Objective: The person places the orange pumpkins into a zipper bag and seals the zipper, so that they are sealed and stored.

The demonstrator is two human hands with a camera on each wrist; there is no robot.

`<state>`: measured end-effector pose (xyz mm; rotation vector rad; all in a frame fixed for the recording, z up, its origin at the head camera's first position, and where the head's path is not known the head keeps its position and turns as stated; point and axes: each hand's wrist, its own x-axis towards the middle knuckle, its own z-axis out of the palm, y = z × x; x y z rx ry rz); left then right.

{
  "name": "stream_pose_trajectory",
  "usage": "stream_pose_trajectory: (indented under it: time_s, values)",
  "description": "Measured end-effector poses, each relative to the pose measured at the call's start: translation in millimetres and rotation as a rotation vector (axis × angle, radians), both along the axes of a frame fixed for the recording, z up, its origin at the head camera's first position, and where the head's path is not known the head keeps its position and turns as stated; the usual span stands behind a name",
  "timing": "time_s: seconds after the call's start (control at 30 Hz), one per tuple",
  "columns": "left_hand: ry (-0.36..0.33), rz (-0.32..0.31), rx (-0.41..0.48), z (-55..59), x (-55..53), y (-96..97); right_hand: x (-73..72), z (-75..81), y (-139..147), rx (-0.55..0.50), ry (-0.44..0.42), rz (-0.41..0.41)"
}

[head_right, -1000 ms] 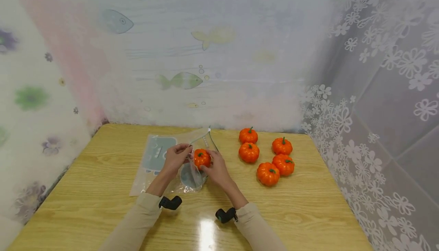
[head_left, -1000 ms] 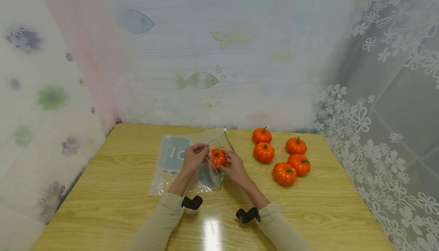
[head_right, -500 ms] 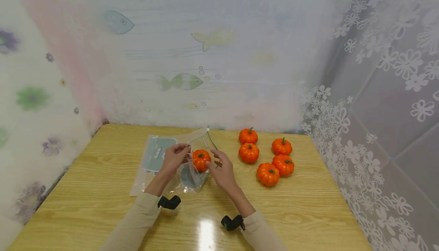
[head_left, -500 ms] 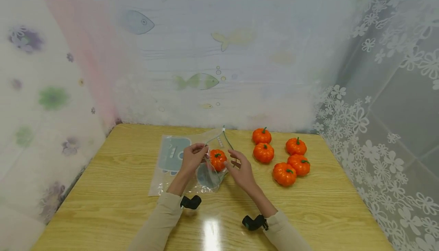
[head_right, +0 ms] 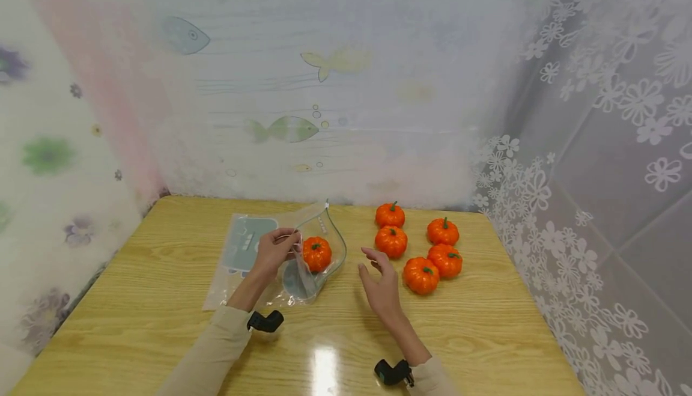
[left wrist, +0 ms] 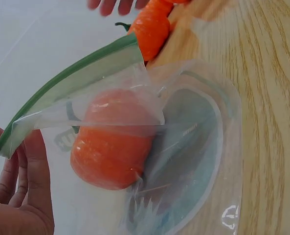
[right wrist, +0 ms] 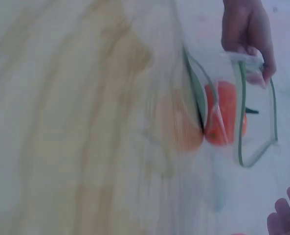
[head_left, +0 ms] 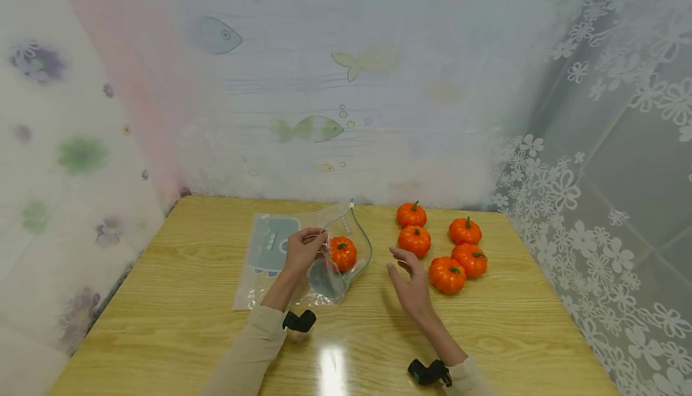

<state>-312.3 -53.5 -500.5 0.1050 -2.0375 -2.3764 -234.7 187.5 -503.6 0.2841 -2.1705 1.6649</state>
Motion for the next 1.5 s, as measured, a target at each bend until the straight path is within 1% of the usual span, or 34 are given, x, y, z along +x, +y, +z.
stream_pose_trajectory:
  time_s: [0.07, 0.13, 0.27, 0.4, 0.5, 0.67, 0.7, 0.73, 0.83, 0.9, 0.93, 1.1, 1.17, 1.23, 1.33, 1.5]
  values:
    - [-0.001, 0.002, -0.007, -0.7, 0.5, -0.4, 3.0, -1.2, 10, 0.018, 0.021, -0.019]
    - [-0.002, 0.005, -0.015, -1.5, 0.7, -1.1, 3.5, -7.0, 21, 0.026, 0.044, -0.038]
    - [0.012, 0.006, -0.042, -3.0, 1.0, -2.2, 4.9, -16.8, 42, 0.057, 0.082, -0.114]
    - [0.030, 0.001, -0.063, -4.2, 2.4, -3.6, 7.6, -17.9, 63, 0.091, 0.139, -0.222]
    - [0.031, -0.005, -0.054, -4.9, 3.4, -3.7, 8.4, -17.3, 79, 0.104, 0.179, -0.296]
    - [0.043, -0.008, -0.051, -4.7, 3.5, -4.4, 8.8, -15.1, 99, 0.125, 0.182, -0.379]
    - [0.041, -0.013, -0.054, -0.9, 5.4, -4.9, 9.3, -14.3, 101, 0.131, 0.174, -0.390]
    - [0.044, -0.012, -0.055, -1.0, 5.2, -5.0, 9.3, -14.1, 104, 0.143, 0.173, -0.398]
    - [0.046, -0.015, -0.052, -0.9, 5.7, -5.4, 11.7, -13.2, 110, 0.182, 0.131, -0.417]
    - [0.046, -0.015, -0.052, -1.5, 5.8, -5.3, 14.2, -13.2, 113, 0.204, 0.069, -0.414]
    - [0.049, -0.010, -0.050, -5.7, 3.8, -5.0, 15.4, -13.4, 114, 0.218, 0.040, -0.410]
    - [0.044, -0.013, -0.041, -8.3, 5.6, -4.3, 22.7, -13.0, 120, 0.279, -0.142, -0.377]
    - [0.045, -0.017, -0.033, -8.6, 7.2, -4.1, 24.5, -13.3, 122, 0.303, -0.197, -0.364]
    - [0.050, -0.017, -0.034, -9.4, 8.7, -3.8, 25.4, -14.1, 125, 0.320, -0.233, -0.349]
    - [0.049, -0.009, -0.034, -9.6, 11.3, -3.2, 25.9, -15.5, 127, 0.306, -0.270, -0.311]
    - [0.042, -0.005, -0.028, -10.6, 14.8, -2.0, 27.0, -17.2, 132, 0.241, -0.331, -0.245]
